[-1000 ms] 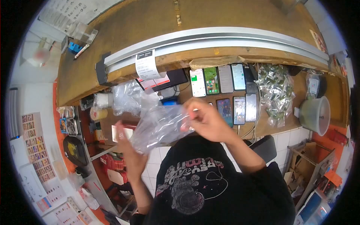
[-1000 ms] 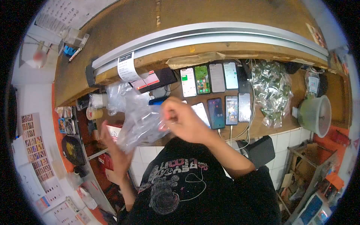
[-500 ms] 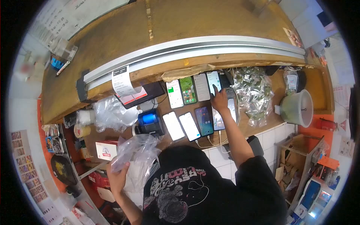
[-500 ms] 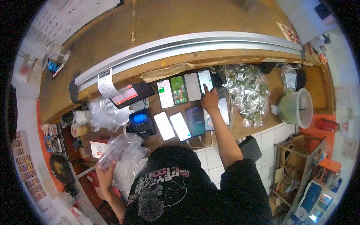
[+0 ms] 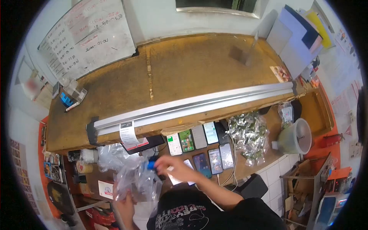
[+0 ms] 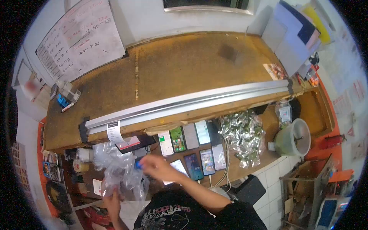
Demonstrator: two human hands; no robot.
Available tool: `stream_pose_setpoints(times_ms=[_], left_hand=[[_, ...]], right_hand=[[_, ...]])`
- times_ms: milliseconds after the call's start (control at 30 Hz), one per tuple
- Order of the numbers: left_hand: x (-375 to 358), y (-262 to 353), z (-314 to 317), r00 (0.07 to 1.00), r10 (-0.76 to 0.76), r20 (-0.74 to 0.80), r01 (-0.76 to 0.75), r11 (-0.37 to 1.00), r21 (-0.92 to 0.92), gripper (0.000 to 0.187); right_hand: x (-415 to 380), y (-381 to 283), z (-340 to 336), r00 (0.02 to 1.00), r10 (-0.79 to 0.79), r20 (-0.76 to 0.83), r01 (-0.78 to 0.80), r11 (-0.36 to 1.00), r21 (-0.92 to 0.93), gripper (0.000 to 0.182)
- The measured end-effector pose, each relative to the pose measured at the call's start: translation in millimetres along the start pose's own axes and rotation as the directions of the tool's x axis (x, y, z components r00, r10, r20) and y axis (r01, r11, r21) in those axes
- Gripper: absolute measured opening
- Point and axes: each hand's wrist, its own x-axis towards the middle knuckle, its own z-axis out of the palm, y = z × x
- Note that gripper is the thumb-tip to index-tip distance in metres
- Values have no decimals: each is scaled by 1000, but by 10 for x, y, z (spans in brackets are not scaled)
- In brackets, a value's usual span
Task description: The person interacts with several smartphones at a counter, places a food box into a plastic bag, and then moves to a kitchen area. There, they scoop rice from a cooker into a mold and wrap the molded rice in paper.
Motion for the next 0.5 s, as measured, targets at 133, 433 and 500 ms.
stream_pose_setpoints(times_ms=[133, 433, 500], left_hand=[[-187, 410, 413, 994, 87, 72, -70, 974, -217, 68], [-679, 339, -382, 899, -6, 438, -138, 945, 296, 16], [-544, 372, -336, 837, 153, 525, -438, 763, 475, 35]], right_hand=[[253, 202, 735, 918, 16, 395, 178, 876, -448, 19], [174, 1375, 1048, 930, 297, -215, -366, 741, -563, 27], [58, 1352, 1048, 869, 492, 56, -289, 595, -750, 37]])
